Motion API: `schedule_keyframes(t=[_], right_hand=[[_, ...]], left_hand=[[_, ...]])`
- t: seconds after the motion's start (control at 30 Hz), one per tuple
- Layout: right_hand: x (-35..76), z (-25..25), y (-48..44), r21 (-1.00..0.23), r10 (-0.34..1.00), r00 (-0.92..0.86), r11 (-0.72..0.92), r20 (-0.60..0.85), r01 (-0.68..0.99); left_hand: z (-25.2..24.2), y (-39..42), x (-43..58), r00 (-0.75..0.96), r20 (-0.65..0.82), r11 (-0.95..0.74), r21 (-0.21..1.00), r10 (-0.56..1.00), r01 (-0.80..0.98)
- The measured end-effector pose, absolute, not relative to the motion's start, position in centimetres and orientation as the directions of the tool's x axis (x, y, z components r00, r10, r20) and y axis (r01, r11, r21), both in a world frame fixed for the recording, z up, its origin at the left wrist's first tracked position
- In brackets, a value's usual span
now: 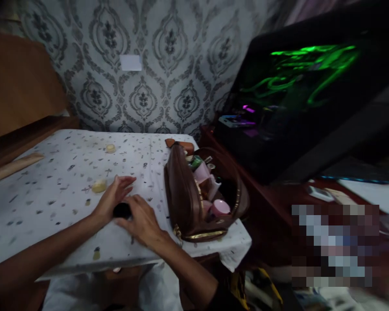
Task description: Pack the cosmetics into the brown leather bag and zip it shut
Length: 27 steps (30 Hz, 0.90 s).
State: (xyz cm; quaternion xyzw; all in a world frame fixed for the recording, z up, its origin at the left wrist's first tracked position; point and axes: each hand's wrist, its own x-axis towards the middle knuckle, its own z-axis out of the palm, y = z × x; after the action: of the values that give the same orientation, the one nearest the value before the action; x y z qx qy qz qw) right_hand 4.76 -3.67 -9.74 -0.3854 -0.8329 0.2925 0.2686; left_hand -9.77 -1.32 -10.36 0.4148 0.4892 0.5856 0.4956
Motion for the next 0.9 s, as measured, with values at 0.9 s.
schedule_keyframes(t=[0.9], right_hand=[[26.1, 2.4, -7.1, -0.729, 0.849, -0.176, 0.52, 0.498, 0.445]], left_hand=[[-1.1, -0.1, -1.4, 0.773, 0.52, -0.911, 0.022, 0.362, 0.411]])
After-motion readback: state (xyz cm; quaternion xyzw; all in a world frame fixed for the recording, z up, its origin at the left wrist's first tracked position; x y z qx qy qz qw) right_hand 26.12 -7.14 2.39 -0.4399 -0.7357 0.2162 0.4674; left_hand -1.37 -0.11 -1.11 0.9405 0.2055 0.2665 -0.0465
